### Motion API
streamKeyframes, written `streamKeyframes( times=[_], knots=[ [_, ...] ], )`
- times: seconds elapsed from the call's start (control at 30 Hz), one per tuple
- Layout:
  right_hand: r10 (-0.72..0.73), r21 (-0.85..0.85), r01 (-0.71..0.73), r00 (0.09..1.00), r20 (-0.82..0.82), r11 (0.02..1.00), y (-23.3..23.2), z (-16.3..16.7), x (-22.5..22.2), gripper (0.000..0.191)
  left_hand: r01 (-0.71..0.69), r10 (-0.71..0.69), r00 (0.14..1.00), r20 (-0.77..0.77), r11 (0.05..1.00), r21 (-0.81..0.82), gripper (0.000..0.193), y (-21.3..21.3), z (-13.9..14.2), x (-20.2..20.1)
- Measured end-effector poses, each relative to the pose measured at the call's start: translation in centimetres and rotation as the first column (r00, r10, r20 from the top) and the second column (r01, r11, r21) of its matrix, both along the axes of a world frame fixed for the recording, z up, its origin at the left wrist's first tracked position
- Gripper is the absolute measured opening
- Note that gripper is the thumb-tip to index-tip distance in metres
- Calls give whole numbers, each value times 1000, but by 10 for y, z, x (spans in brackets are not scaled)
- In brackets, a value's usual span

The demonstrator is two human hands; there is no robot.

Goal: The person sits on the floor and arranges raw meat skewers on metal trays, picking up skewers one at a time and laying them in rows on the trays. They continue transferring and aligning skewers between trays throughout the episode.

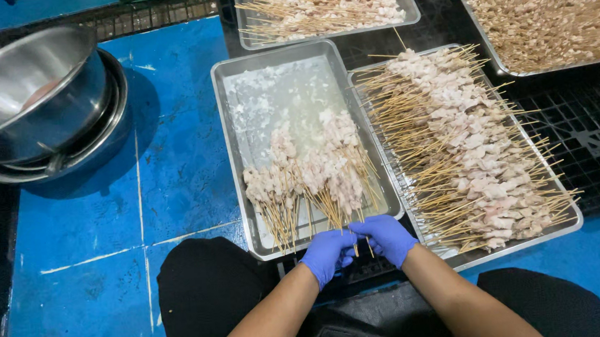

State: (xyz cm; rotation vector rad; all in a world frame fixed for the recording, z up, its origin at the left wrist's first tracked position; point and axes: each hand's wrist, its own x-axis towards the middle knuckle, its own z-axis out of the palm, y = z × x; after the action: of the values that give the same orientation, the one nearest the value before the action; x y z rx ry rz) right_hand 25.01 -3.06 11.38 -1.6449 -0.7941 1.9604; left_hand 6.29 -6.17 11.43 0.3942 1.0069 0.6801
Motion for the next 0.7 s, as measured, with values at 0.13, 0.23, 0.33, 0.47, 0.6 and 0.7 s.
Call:
streamKeyframes(
  times=[0.13,0.23,0.33,0.47,0.6,0.7],
  knots=[
    [30,-34,-31,999,-27,999,1,7,-1,22,-12,0,991,137,996,87,11,-4,-8,-5],
    [31,36,-28,997,-77,999,5,21,5,20,-21,15,986,166,999,31,9,-6,8,-10],
    [56,100,-51,997,-52,994,7,37,17,21,5,-4,987,159,1000,-5,12,-5,29,-16],
    [62,235,-87,992,109,968,15,45,31,17,33,-31,991,128,999,-9,24,0,46,-21],
    [2,168,-14,997,72,986,17,40,38,21,75,-71,994,87,997,-35,29,5,43,-23],
    [-66,157,61,997,29,986,16,28,32,21,63,-66,997,-27,995,-75,28,3,33,-18]
  ],
)
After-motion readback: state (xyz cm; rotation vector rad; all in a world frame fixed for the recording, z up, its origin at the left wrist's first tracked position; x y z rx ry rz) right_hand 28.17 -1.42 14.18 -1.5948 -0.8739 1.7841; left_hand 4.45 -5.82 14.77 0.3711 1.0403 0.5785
